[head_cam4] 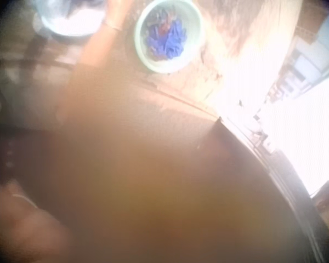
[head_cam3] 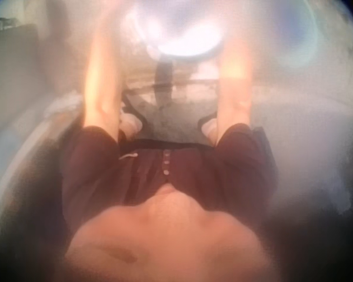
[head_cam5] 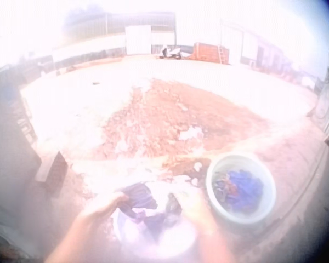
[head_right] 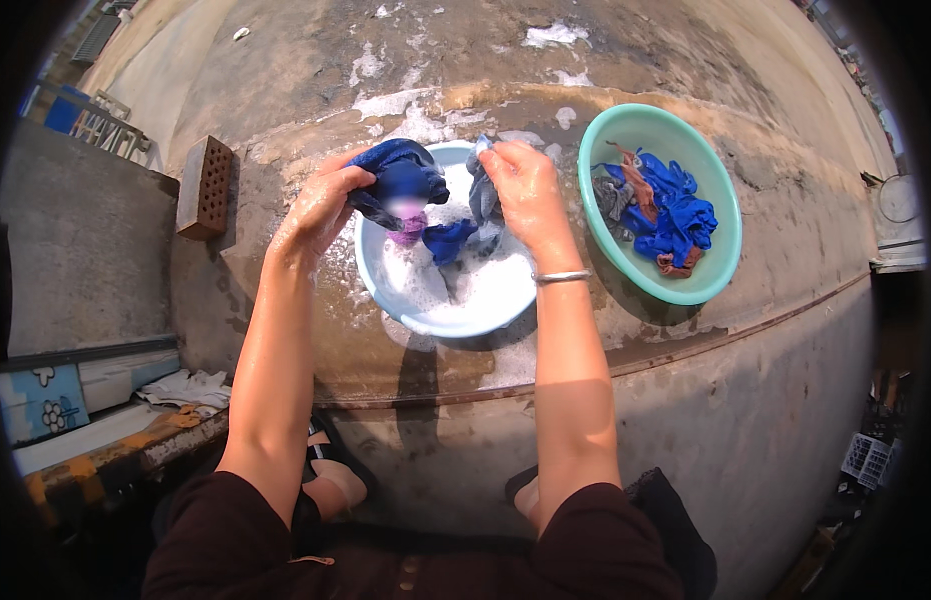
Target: The person washes clothes by hand in a basin with soapy water, scrubbing and wringing the fabric before placing it in a separate basin.
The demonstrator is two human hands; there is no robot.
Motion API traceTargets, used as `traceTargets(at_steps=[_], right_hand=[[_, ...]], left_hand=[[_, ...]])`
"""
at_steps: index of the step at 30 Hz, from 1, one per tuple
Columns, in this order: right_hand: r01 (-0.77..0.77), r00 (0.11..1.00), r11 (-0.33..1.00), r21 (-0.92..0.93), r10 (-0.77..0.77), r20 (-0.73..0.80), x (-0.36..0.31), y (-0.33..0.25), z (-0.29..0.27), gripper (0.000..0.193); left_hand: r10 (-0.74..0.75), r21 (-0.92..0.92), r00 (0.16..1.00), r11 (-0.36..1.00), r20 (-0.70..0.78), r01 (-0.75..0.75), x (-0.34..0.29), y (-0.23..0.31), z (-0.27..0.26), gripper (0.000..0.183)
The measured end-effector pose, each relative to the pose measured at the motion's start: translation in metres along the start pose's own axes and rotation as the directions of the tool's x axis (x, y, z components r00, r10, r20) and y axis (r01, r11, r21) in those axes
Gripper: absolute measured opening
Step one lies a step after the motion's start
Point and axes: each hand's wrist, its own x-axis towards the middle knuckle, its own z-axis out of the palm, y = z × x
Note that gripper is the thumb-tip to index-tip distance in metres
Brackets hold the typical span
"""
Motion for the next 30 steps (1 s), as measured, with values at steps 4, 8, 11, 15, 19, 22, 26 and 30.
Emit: traceTargets(at_steps=[4, 8, 11, 15, 19, 22, 26, 30], right_hand=[[-0.076, 0.995, 0.994, -0.079, 0.07, -0.076, 0.002, 0.002, 0.009, 0.028], [-0.038, 0.997, 0.997, -0.067, 0.033, -0.075, -0.003, 0.006, 0.008, 0.02], [-0.02, 0.996, 0.993, 0.12, 0.031, -0.087, -0.005, 0.002, 0.009, 0.014], [0.106, 0.994, 0.994, 0.037, -0.105, -0.029, -0.005, -0.007, 0.007, 0.014], [0.342, 0.94, 0.918, -0.201, -0.331, 0.086, -0.007, -0.031, 0.014, 0.017], [0.346, 0.932, 0.938, -0.018, -0.342, 0.122, -0.008, -0.054, 0.015, 0.016], [0.404, 0.875, 0.913, -0.055, -0.369, 0.314, 0.004, -0.06, 0.009, 0.014], [0.271, 0.958, 0.956, 0.111, -0.28, 0.066, 0.009, -0.088, -0.007, 0.014]], left_hand=[[0.055, -0.007, 0.998, 0.998, -0.001, -0.055, -0.002, 0.0, 0.004, 0.041], [0.129, 0.072, 0.991, 0.989, 0.022, -0.13, 0.0, 0.004, 0.002, 0.031], [0.169, 0.178, 0.986, 0.97, 0.011, -0.168, 0.003, 0.009, 0.003, 0.028], [0.163, 0.16, 0.987, 0.974, -0.001, -0.16, 0.002, 0.01, 0.013, 0.029], [0.163, 0.116, 0.985, 0.979, 0.058, -0.168, 0.003, 0.008, 0.009, 0.033], [0.25, 0.308, 0.963, 0.913, 0.102, -0.269, 0.0, 0.013, 0.02, 0.03], [0.405, 0.338, 0.906, 0.841, 0.127, -0.423, 0.003, 0.019, 0.028, 0.026], [0.42, -0.032, 0.907, 0.906, -0.046, -0.421, 0.011, -0.002, 0.026, 0.026]])
